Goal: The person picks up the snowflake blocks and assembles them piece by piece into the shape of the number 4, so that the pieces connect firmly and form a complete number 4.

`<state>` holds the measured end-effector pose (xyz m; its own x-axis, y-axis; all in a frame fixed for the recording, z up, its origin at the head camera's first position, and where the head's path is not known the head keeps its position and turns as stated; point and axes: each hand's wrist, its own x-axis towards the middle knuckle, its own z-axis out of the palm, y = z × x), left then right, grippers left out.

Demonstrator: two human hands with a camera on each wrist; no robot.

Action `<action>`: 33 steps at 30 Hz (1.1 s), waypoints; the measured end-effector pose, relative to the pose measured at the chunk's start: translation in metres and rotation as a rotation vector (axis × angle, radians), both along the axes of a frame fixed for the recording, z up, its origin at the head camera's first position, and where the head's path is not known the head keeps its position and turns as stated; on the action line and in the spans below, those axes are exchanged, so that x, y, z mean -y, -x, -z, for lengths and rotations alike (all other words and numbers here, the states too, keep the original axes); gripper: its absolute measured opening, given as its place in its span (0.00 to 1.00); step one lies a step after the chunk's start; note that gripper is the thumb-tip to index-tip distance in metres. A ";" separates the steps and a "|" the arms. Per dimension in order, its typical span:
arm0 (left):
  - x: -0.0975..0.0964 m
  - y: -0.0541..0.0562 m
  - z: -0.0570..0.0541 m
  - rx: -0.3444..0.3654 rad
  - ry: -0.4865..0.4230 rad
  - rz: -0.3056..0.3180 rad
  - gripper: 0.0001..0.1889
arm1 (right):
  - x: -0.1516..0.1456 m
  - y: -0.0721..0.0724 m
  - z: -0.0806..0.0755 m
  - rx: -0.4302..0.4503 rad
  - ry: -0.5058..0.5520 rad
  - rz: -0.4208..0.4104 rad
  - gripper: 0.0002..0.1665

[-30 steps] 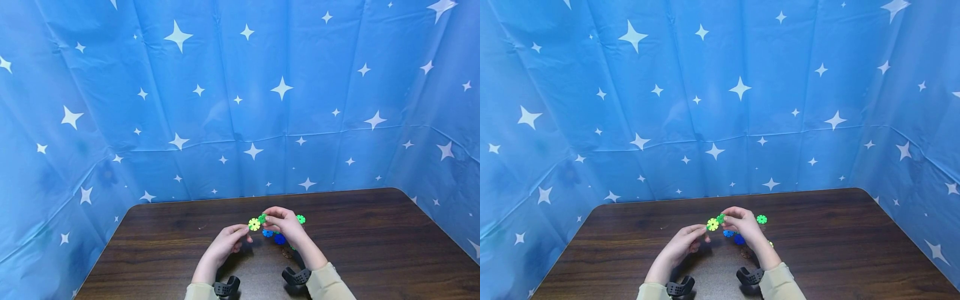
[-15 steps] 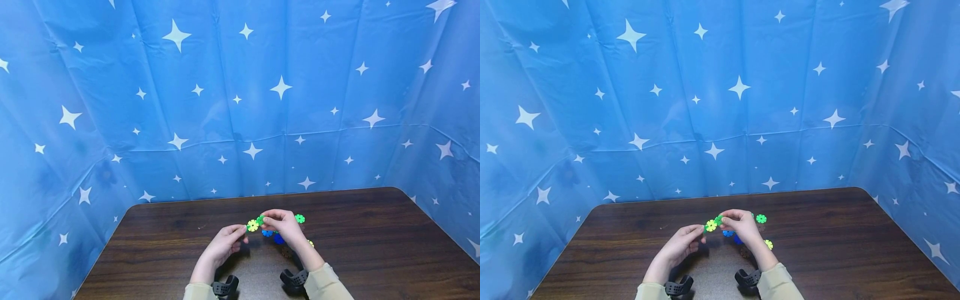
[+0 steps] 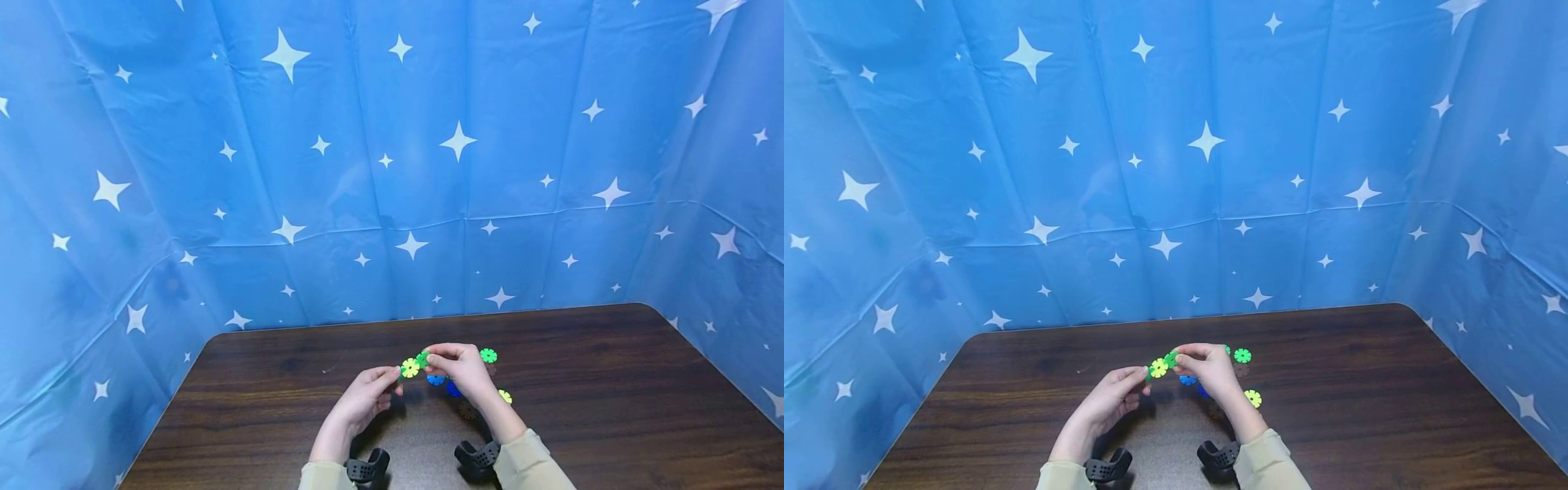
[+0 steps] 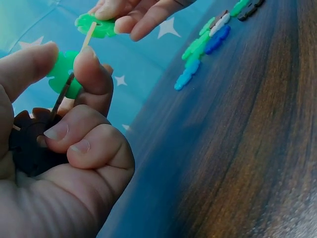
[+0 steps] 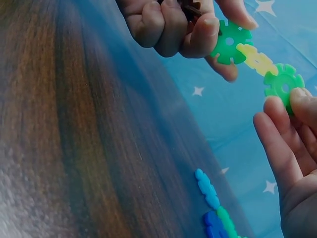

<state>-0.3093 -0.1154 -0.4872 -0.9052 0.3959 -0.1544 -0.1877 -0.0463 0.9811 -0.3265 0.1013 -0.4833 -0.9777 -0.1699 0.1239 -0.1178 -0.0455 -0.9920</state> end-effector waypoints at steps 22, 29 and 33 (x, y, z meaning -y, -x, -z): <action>-0.001 -0.001 -0.002 0.042 0.030 -0.045 0.24 | 0.004 0.000 0.002 -0.070 -0.089 0.063 0.11; -0.002 -0.001 -0.004 0.031 0.034 -0.033 0.23 | 0.003 -0.003 -0.004 -0.138 -0.152 0.074 0.09; -0.001 -0.002 -0.004 0.034 0.036 -0.040 0.23 | 0.002 -0.004 -0.003 -0.130 -0.157 0.052 0.10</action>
